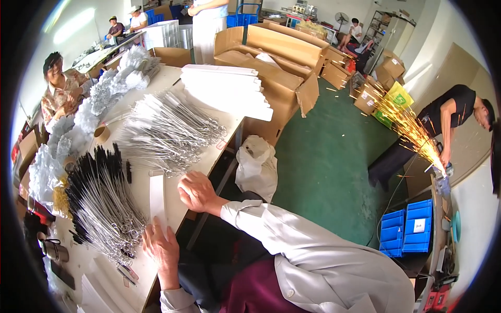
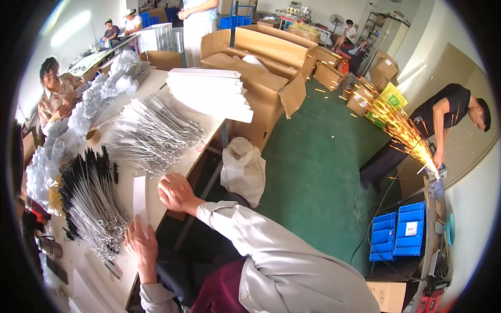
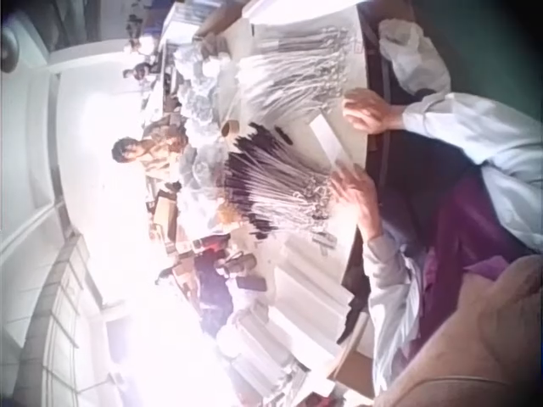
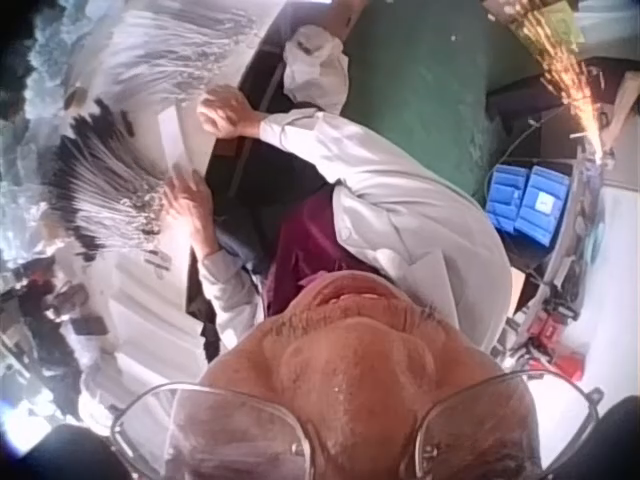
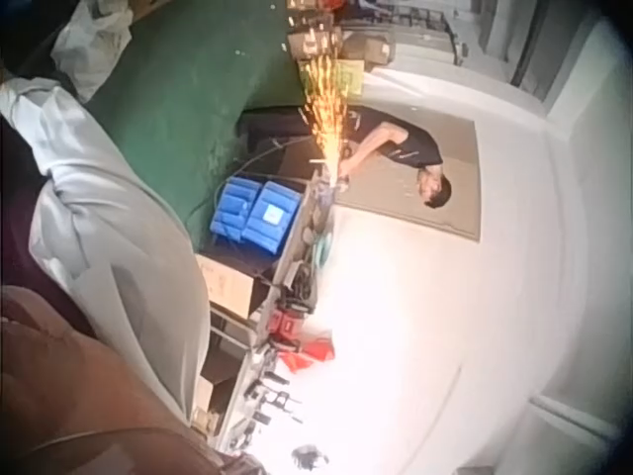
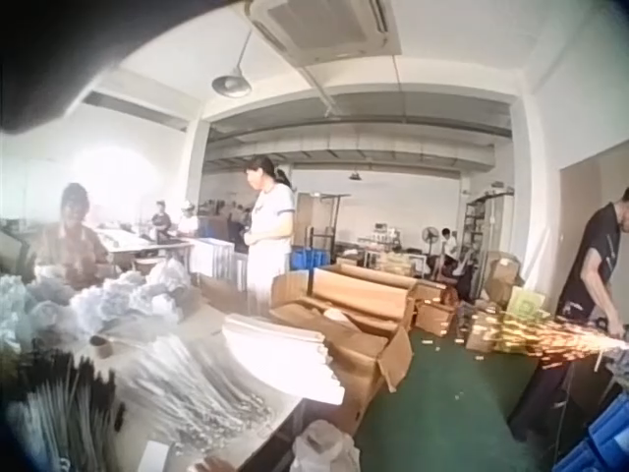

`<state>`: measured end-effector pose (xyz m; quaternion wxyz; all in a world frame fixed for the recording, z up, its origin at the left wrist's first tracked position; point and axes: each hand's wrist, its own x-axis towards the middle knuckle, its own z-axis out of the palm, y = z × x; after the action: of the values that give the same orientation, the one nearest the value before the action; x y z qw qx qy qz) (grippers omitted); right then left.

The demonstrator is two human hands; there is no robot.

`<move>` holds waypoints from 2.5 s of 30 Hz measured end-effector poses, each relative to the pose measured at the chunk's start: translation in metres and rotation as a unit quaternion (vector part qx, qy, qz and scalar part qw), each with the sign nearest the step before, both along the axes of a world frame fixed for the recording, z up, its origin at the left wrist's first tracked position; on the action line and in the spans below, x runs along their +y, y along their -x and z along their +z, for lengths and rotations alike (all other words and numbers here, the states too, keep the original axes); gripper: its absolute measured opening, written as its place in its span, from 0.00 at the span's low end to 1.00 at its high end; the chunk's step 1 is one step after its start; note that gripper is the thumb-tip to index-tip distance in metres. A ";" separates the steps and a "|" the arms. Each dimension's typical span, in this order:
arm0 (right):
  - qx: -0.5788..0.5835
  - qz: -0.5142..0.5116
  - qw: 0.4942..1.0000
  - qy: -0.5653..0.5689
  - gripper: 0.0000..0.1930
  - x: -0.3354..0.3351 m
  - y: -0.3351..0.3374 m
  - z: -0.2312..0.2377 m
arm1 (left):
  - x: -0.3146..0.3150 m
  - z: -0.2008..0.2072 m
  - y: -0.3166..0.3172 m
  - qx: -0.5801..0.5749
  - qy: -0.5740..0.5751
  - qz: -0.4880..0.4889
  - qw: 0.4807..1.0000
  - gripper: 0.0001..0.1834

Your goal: Manually inserting bundles of wire-handle industrial brushes into white paperboard sleeves.

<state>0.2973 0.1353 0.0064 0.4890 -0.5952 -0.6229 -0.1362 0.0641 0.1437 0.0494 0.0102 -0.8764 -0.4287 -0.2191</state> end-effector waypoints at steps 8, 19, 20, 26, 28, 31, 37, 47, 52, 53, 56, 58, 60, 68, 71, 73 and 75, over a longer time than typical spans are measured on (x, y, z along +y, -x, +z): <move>0.006 -0.004 1.000 -0.017 0.04 0.001 0.000 -0.001 | -0.001 0.000 -0.001 -0.003 0.011 0.008 1.000 0.28; 0.014 -0.006 1.000 -0.009 0.05 0.003 0.004 -0.001 | 0.001 0.001 0.000 0.024 0.012 0.004 1.000 0.26; 0.007 -0.012 1.000 -0.009 0.05 0.004 0.006 0.000 | 0.002 0.001 0.002 0.026 0.006 0.006 1.000 0.26; 0.012 -0.014 1.000 -0.017 0.06 0.002 0.005 -0.001 | 0.003 0.001 0.002 0.033 -0.008 -0.004 0.999 0.25; 0.011 -0.018 1.000 -0.014 0.06 0.002 0.004 -0.001 | 0.005 -0.002 0.003 0.027 -0.024 -0.005 0.999 0.25; 0.011 -0.018 1.000 -0.012 0.06 0.001 0.003 0.000 | 0.004 -0.003 0.002 0.033 -0.028 -0.003 0.999 0.26; 0.021 -0.001 1.000 -0.020 0.05 0.004 0.001 -0.002 | 0.004 0.000 0.001 0.032 -0.009 0.002 0.999 0.26; 0.023 -0.008 0.999 -0.030 0.06 0.003 -0.001 -0.001 | -0.002 0.000 -0.007 -0.003 -0.020 0.018 1.000 0.27; -0.001 -0.005 1.000 -0.012 0.04 0.005 0.004 0.001 | -0.003 0.005 0.001 -0.013 0.019 0.016 1.000 0.26; -0.003 -0.003 1.000 -0.013 0.04 0.006 0.006 0.000 | -0.003 0.006 0.003 -0.012 0.014 0.028 0.999 0.26; -0.007 -0.004 1.000 -0.013 0.03 0.007 0.007 -0.002 | -0.002 0.001 0.005 -0.014 0.016 0.018 1.000 0.27; -0.010 -0.005 1.000 -0.010 0.02 0.007 0.002 -0.003 | -0.001 -0.001 0.002 -0.012 0.012 0.022 1.000 0.27; -0.011 0.002 1.000 -0.010 0.02 0.007 0.001 -0.005 | 0.000 -0.003 0.001 -0.012 -0.002 0.011 1.000 0.27; -0.006 0.002 1.000 -0.012 0.03 0.007 0.003 -0.002 | 0.000 0.000 0.002 -0.019 0.034 0.032 0.999 0.28; -0.007 0.001 1.000 -0.010 0.03 0.006 0.004 -0.001 | -0.003 0.001 0.005 -0.049 0.034 0.012 0.998 0.31; -0.010 0.000 1.000 -0.005 0.04 0.006 0.004 -0.001 | -0.008 0.005 0.006 -0.053 0.063 0.030 0.996 0.33; -0.019 -0.006 1.000 -0.005 0.03 0.007 0.003 -0.002 | -0.014 0.007 0.007 -0.032 0.078 0.043 0.995 0.33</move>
<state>0.2948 0.1418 0.0039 0.4794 -0.5939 -0.6276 -0.1536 0.0575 0.1298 0.0566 -0.0628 -0.8477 -0.4820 -0.2125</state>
